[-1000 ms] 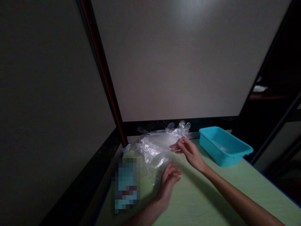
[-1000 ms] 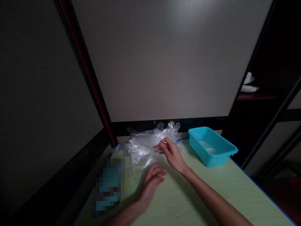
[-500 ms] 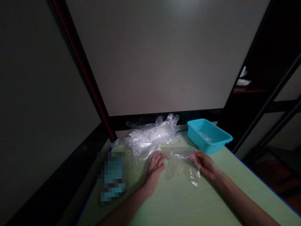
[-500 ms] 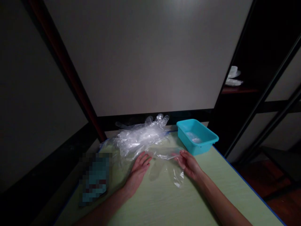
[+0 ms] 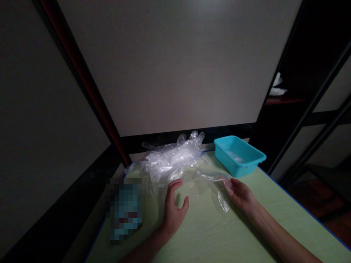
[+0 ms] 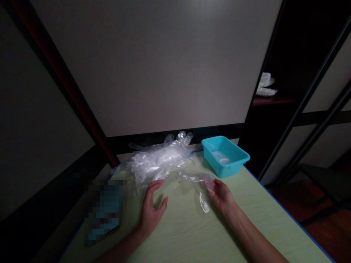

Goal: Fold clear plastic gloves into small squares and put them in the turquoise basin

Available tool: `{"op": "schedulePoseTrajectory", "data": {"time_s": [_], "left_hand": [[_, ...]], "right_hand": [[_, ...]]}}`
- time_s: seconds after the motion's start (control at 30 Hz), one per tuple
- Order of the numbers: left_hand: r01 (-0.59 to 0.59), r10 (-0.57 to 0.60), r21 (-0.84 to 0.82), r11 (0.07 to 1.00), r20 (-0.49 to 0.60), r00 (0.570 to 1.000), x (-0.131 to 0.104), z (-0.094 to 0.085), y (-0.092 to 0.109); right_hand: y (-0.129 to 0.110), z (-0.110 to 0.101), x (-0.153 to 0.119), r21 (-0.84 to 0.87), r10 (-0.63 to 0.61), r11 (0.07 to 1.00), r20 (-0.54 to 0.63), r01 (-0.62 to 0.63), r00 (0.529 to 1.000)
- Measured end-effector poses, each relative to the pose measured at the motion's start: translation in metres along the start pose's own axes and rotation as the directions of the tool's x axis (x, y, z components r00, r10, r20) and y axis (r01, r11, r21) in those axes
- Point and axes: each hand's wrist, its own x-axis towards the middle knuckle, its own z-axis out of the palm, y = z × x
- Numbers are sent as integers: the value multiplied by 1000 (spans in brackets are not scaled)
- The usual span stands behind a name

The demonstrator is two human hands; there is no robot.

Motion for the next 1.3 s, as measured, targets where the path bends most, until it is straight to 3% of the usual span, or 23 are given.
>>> {"op": "schedulePoseTrajectory", "data": {"time_s": [0.1,0.17,0.27,0.33,0.37,0.43,0.5,0.57,0.63,0.73,0.8,0.93,1.03,1.13,1.2,1.27,1.3], "left_hand": [[-11,9,8,1000,273,962,-3,1,5],[2,-9,20,1000,345,939,-3,2,4],[-4,-9,60,998,211,977,0,3,-5],[18,-26,81,997,101,995,5,3,-12],[34,-40,77,996,82,996,8,2,-15],[83,-87,30,996,156,984,15,0,-16],[139,-122,-31,990,313,942,24,-4,-12],[235,-156,-115,965,467,871,32,-10,-2],[437,-210,-268,859,593,778,39,-16,10],[657,-255,-430,619,681,687,46,-21,25],[703,-309,-413,579,687,658,47,-21,27],[633,-489,-118,765,532,691,43,-16,8],[585,-536,23,811,427,728,42,-17,-15],[500,-511,121,857,316,799,47,-24,-30],[417,-453,187,889,234,860,51,-29,-30],[331,-376,240,912,172,911,54,-32,-21],[285,-334,263,922,165,928,53,-31,-14]], "right_hand": [[0,4,-4,13,-9,1000,-29,10,1000],[1,11,-7,14,-11,1000,-33,11,999],[3,24,-14,-8,7,1000,13,-7,1000],[2,31,-21,-45,52,998,121,-47,991],[2,34,-25,-69,84,995,194,-72,977],[0,38,-33,-116,135,988,329,-102,935],[-3,39,-40,-146,136,986,397,-84,907],[-7,40,-44,-161,105,986,399,-43,911],[-12,40,-44,-156,56,988,361,1,931],[-18,35,-38,-150,-20,987,293,66,956],[-19,29,-31,-262,-33,961,222,92,975],[-14,19,-19,-544,-40,836,71,72,997],[-13,14,-14,-650,8,760,64,35,998],[-20,12,-18,-754,109,657,81,-11,991],[-29,12,-25,-807,218,587,81,-64,973],[-39,11,-34,-874,382,472,86,-114,920],[-45,11,-39,-917,483,381,88,-119,871]]}}
